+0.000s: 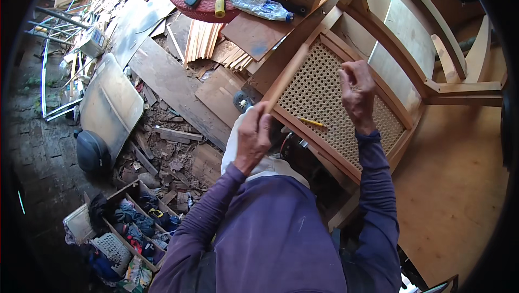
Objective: Fitting wooden splines and cane mesh into the grooves of a wooden chair frame.
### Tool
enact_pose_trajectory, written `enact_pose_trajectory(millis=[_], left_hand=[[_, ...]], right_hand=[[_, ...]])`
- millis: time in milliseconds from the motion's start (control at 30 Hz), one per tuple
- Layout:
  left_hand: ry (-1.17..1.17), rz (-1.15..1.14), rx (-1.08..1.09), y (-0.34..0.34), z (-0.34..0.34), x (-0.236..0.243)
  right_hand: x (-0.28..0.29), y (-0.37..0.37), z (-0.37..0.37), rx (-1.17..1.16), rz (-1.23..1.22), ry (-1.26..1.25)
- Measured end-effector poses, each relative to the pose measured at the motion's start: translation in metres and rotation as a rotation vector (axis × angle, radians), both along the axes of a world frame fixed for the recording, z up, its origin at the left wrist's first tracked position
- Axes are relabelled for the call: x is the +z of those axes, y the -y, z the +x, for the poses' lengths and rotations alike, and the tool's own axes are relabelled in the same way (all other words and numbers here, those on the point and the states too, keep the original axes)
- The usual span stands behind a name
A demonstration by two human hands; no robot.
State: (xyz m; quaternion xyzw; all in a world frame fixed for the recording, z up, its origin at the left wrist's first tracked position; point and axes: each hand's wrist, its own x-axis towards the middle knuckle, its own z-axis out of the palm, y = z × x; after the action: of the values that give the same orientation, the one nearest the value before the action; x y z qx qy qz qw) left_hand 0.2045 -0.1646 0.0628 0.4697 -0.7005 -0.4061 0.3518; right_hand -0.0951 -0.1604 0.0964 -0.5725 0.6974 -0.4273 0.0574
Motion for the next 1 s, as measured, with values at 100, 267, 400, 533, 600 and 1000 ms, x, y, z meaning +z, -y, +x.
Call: enact_pose_trajectory(millis=[100,267,400,533,600,1000], left_hand=[[0.066,-0.015,0.146,0.021,0.046,-0.008],[0.214,-0.142,0.143,0.034,0.059,-0.001],[0.223,-0.196,0.072,0.036,0.047,-0.007],[0.224,-0.184,-0.016,0.036,0.029,-0.002],[0.200,-0.243,0.008,0.039,0.020,-0.001],[0.283,-0.323,-0.059,0.056,-0.028,-0.029]], right_hand=[[-0.020,-0.006,0.049,0.251,-0.075,-0.071],[-0.059,-0.010,0.080,0.242,0.007,-0.070],[-0.054,0.023,0.041,-0.028,-0.152,-0.278],[-0.057,0.056,-0.026,-0.078,-0.108,-0.361],[-0.058,0.055,-0.033,-0.070,-0.104,-0.377],[-0.077,0.068,-0.045,-0.086,-0.115,-0.397]])
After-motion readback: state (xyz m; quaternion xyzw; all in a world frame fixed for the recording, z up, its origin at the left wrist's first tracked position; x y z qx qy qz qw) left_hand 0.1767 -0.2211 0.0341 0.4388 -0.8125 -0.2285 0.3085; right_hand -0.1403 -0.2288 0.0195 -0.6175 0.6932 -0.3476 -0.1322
